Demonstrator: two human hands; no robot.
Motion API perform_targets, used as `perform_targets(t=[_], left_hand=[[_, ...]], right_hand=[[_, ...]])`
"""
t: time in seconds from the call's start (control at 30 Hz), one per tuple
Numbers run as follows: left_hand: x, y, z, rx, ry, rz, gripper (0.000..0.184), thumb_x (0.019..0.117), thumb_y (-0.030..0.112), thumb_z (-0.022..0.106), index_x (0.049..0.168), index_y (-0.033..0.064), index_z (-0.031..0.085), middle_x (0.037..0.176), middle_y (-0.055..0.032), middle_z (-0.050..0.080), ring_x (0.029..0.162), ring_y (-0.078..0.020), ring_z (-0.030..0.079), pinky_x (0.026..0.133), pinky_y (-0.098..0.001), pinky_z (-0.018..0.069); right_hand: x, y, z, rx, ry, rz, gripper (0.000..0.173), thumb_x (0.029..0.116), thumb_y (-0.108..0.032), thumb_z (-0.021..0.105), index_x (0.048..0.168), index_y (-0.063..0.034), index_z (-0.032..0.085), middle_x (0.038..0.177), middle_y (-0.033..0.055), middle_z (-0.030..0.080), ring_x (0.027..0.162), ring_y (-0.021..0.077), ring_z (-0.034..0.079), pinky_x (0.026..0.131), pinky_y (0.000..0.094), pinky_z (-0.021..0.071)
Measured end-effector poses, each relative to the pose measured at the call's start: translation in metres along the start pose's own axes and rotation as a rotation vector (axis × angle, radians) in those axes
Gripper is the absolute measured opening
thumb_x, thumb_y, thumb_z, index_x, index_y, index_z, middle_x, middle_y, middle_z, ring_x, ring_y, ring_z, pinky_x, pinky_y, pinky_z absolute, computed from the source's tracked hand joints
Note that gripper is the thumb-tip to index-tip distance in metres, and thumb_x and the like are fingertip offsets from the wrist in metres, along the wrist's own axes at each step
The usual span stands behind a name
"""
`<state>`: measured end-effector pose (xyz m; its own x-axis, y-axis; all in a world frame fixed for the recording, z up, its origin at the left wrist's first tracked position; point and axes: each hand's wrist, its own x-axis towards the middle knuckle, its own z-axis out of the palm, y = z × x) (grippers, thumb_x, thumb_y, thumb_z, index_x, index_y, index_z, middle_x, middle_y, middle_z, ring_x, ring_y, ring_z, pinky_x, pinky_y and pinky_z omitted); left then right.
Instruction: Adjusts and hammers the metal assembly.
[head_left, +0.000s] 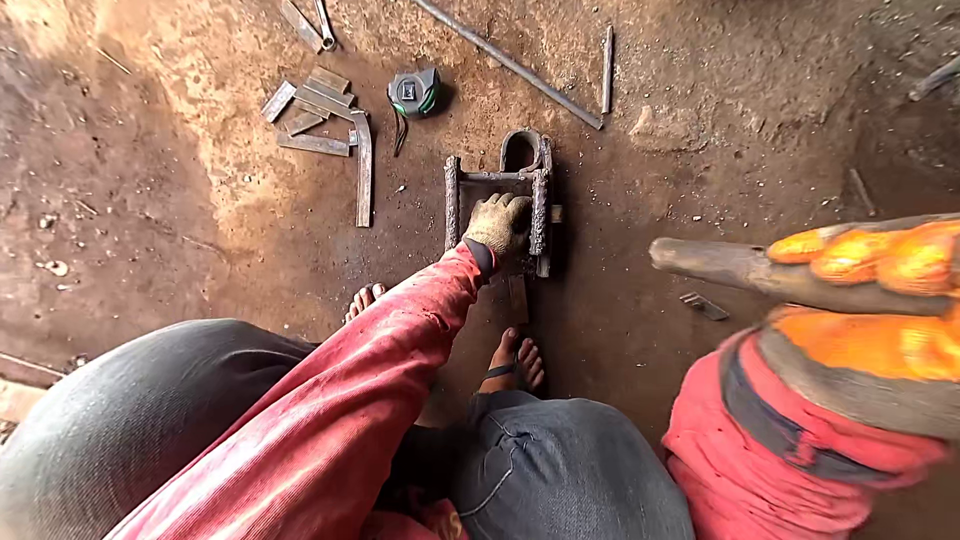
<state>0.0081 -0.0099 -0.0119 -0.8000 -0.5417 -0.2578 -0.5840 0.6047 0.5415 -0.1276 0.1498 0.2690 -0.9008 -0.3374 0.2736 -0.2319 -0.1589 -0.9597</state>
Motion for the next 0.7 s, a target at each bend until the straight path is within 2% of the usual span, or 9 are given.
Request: perform_targets(t=[0.07,0.1,0.13,0.2,0.27,0.37,0.5,0.63,0.7], left_hand=[[0.003,-0.001,0.001,0.0,0.008,0.008,0.052,0.0881,0.038,0.073,0.135,0.0176,0.065,0.129,-0.0134,0.068,0.122,-0.0351,0.063,0.1,-0.0593,0.0488],[0.003,-0.002,0.0,-0.004,0.006,0.008,0.052,0.0878,0.037,0.073,0.135,0.0176,0.066,0.129,-0.0138,0.068,0.122,-0.0353,0.063,0.1,-0.0593,0.0488],[0.003,-0.003,-0.001,0.001,0.008,0.007,0.052,0.0872,0.037,0.074,0.135,0.0177,0.066,0.128,-0.014,0.069,0.121,-0.0353,0.063,0.099,-0.0593,0.0491],[-0.001,-0.002,0.0,0.01,0.0,0.01,0.054,0.0863,0.036,0.075,0.136,0.0175,0.065,0.129,-0.0143,0.068,0.123,-0.0358,0.062,0.1,-0.0597,0.0486],[0.004,0.002,-0.004,0.01,-0.012,0.005,0.058,0.0848,0.034,0.077,0.138,0.0171,0.063,0.135,-0.0158,0.065,0.129,-0.0381,0.058,0.103,-0.0628,0.0469],[0.002,-0.002,-0.003,0.004,-0.026,-0.002,0.057,0.086,0.034,0.077,0.139,0.0184,0.063,0.137,-0.0161,0.064,0.13,-0.039,0.058,0.103,-0.0639,0.0467],[0.004,-0.002,-0.001,0.008,-0.039,0.003,0.056,0.0879,0.035,0.075,0.14,0.0189,0.063,0.134,-0.0159,0.065,0.127,-0.0385,0.059,0.102,-0.0626,0.0474],[0.004,-0.003,0.003,0.04,0.021,0.024,0.053,0.0869,0.037,0.074,0.136,0.0192,0.066,0.13,-0.0142,0.068,0.124,-0.0365,0.062,0.1,-0.0614,0.0488],[0.003,-0.002,0.003,0.041,0.02,0.02,0.053,0.086,0.036,0.075,0.135,0.0192,0.066,0.13,-0.0143,0.068,0.124,-0.0367,0.061,0.1,-0.062,0.0483]], right_hand=[[-0.028,0.077,-0.023,0.009,-0.097,-0.099,0.008,0.0955,-0.004,0.057,0.102,-0.0007,0.056,0.074,0.0043,0.065,0.064,0.0158,0.066,0.058,0.0341,0.0608],[-0.054,0.11,-0.027,-0.167,-0.096,0.014,0.015,0.0926,-0.002,0.063,0.104,0.006,0.057,0.074,0.0075,0.065,0.062,0.0156,0.066,0.057,0.0342,0.0605],[-0.08,0.136,-0.031,-0.462,-0.158,0.262,0.024,0.0914,-0.004,0.066,0.108,0.0116,0.058,0.075,0.0103,0.065,0.061,0.0152,0.065,0.059,0.0348,0.0604],[-0.106,0.17,-0.038,-0.845,-0.411,0.856,0.037,0.0952,-0.014,0.066,0.125,0.0057,0.058,0.084,0.0132,0.068,0.063,0.0196,0.067,0.061,0.0405,0.0606],[-0.114,0.184,-0.041,-0.782,-0.347,1.133,0.034,0.0956,-0.014,0.068,0.123,0.0012,0.055,0.074,0.0114,0.064,0.05,0.0196,0.063,0.045,0.0378,0.0572],[-0.128,0.169,-0.057,-0.594,-0.153,1.197,0.027,0.0957,-0.009,0.069,0.117,0.0018,0.056,0.066,0.0099,0.061,0.044,0.0178,0.059,0.038,0.0352,0.0537],[-0.11,0.129,-0.065,-0.293,-0.063,0.847,0.018,0.0923,0.002,0.067,0.106,0.0035,0.056,0.059,0.0055,0.058,0.039,0.0152,0.056,0.035,0.0326,0.0532],[-0.049,0.075,-0.065,-0.015,-0.132,0.171,0.019,0.0861,0.0,0.071,0.102,-0.0016,0.061,0.068,0.0044,0.068,0.049,0.0194,0.065,0.045,0.0376,0.0607],[-0.014,0.034,-0.053,0.036,-0.087,0.024,0.012,0.0894,-0.001,0.069,0.098,-0.0057,0.062,0.069,0.004,0.066,0.054,0.0205,0.065,0.049,0.0383,0.0607]])
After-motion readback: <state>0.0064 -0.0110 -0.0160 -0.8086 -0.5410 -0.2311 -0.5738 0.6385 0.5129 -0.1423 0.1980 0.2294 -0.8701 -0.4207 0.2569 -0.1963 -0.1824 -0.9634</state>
